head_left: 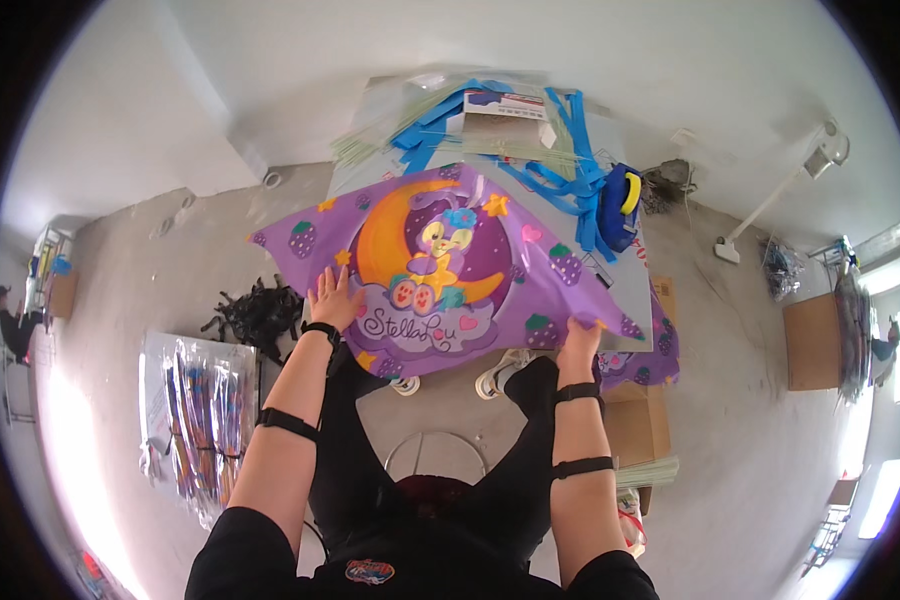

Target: Assembling a kite by taping blue streamers to the edges of the kite sail at a workbench.

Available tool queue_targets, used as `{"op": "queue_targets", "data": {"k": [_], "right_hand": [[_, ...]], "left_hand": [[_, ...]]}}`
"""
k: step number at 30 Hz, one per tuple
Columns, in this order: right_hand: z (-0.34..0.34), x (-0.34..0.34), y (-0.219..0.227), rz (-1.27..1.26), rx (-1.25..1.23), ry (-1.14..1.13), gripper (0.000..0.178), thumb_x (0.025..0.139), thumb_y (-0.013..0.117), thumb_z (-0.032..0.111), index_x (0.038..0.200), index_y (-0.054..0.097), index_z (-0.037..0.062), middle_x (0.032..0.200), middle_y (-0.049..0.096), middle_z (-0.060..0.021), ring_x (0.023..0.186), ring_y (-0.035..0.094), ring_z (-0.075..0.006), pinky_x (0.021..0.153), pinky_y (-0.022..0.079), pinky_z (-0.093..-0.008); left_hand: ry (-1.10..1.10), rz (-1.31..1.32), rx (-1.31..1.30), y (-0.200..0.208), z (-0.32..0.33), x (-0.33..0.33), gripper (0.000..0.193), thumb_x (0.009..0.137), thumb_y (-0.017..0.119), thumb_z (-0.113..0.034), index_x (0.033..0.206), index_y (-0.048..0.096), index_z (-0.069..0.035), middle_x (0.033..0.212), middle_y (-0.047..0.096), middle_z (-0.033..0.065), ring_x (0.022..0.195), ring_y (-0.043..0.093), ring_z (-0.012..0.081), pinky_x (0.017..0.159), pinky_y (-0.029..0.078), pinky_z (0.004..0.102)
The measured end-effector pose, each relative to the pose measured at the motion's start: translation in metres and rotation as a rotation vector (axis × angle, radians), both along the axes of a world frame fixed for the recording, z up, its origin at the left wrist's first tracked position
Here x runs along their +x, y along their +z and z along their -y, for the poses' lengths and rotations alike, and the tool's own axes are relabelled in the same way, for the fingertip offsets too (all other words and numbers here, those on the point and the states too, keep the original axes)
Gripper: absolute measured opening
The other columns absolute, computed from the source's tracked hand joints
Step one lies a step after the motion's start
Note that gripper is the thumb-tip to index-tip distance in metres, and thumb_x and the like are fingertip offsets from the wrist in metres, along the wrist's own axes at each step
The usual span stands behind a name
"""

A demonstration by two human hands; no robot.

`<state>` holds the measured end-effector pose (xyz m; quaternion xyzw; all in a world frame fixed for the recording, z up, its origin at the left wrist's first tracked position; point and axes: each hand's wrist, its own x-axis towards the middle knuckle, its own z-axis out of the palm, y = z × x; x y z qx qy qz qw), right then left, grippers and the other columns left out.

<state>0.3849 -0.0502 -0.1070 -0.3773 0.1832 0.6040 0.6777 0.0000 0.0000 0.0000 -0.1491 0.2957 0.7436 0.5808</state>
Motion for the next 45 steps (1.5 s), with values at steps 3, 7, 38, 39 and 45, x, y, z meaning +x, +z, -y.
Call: {"op": "queue_targets", "data": {"k": [3,7,38,39,45], "right_hand": [[-0.010,0.018,0.021,0.095,-0.042,0.092,0.027,0.091,0.054,0.012,0.117,0.049,0.0105,0.109,0.058,-0.0105,0.101,0.058,-0.0263,0.083,0.051,-0.0441],[-0.022,0.018,0.045,0.358,0.034,0.401,0.026,0.089,0.056,0.011,0.114,0.050,0.0040,0.104,0.060,-0.0089,0.095,0.060,-0.0255,0.082,0.052,-0.0448],[-0.072,0.265,-0.082,0.982,-0.507,-0.059,0.047,0.080,0.059,-0.004,0.123,0.040,-0.0036,0.114,0.054,-0.0133,0.105,0.055,-0.0259,0.088,0.046,-0.0350],[-0.075,0.270,-0.079,1.276,-0.681,-0.099,0.051,0.079,0.061,-0.003,0.125,0.039,-0.0040,0.116,0.052,-0.0146,0.107,0.054,-0.0270,0.089,0.045,-0.0353],[-0.111,0.286,-0.056,1.775,-0.483,-0.019,0.053,0.081,0.062,0.000,0.128,0.038,-0.0010,0.121,0.045,-0.0175,0.109,0.051,-0.0307,0.092,0.043,-0.0383]], "left_hand": [[-0.060,-0.412,-0.063,-0.012,-0.028,0.029,0.081,0.087,0.063,-0.034,0.148,0.013,-0.013,0.139,0.039,0.0112,0.117,0.048,0.0260,0.104,0.033,0.0430],[-0.195,-1.728,0.007,-0.001,-0.070,0.077,0.042,0.087,0.058,-0.008,0.128,0.049,-0.006,0.133,0.046,0.0151,0.119,0.048,0.0272,0.100,0.037,0.0355],[-1.497,-2.706,-0.289,-0.099,-0.196,0.270,0.078,0.088,0.048,-0.054,0.149,0.017,-0.017,0.154,0.013,0.0189,0.143,0.011,0.0354,0.113,0.010,0.0515],[-1.475,-2.798,-0.127,-0.101,-0.191,0.274,0.078,0.087,0.051,-0.052,0.149,0.019,-0.017,0.153,0.014,0.0192,0.142,0.012,0.0357,0.113,0.011,0.0521],[-1.581,-2.883,0.270,-0.104,-0.164,0.306,0.078,0.086,0.055,-0.052,0.147,0.024,-0.016,0.153,0.013,0.0193,0.142,0.012,0.0370,0.111,0.016,0.0540]]}}
